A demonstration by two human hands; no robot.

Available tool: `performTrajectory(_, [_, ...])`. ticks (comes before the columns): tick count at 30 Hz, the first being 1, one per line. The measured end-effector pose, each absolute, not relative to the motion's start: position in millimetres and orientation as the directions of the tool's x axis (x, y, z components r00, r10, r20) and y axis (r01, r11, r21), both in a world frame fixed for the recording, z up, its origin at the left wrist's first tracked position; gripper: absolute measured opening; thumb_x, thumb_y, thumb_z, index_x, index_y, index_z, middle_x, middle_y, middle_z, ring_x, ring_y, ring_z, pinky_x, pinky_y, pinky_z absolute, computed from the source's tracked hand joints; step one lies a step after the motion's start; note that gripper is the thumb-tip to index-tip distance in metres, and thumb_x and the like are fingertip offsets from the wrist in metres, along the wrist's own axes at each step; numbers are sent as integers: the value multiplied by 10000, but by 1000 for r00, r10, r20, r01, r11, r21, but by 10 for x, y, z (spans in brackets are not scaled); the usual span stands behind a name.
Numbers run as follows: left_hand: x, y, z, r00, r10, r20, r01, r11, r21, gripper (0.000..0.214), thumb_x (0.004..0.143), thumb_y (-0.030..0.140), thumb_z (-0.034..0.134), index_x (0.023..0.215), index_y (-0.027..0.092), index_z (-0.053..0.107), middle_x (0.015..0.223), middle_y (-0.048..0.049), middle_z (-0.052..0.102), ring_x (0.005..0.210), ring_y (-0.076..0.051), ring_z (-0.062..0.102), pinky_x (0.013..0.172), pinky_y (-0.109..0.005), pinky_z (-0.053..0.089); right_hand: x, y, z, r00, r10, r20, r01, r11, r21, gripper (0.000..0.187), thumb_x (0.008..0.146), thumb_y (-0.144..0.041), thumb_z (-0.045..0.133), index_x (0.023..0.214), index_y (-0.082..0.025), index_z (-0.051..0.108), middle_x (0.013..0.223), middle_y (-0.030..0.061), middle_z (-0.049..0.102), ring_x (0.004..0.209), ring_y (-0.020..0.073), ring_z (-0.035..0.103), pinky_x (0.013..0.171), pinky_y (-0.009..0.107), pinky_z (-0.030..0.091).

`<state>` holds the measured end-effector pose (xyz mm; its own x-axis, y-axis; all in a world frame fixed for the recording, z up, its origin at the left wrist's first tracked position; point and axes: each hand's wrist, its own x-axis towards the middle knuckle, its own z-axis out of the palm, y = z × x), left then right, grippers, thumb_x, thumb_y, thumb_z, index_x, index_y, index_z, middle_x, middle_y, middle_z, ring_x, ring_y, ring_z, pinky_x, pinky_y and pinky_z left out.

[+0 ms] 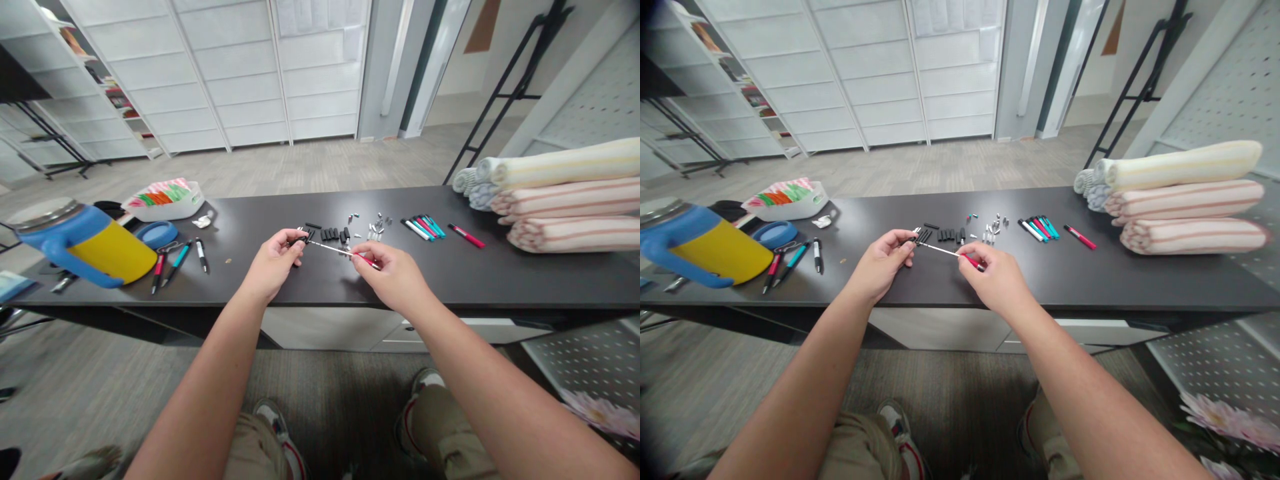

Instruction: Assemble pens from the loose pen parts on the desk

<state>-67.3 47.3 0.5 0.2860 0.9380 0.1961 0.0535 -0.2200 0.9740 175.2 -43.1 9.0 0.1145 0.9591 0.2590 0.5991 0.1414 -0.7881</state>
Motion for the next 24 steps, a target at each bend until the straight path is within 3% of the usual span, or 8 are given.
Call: performTrajectory(24, [-658, 412, 70, 326, 928, 178, 45, -203, 978, 235, 910, 308, 728, 1107, 188, 773, 784, 3, 632, 701, -111, 567, 700, -250, 460, 1736, -437, 109, 101, 958, 267, 620, 150, -770, 202, 924, -358, 645, 1008, -247, 791, 736, -22, 719, 663, 167, 608, 645, 283, 405])
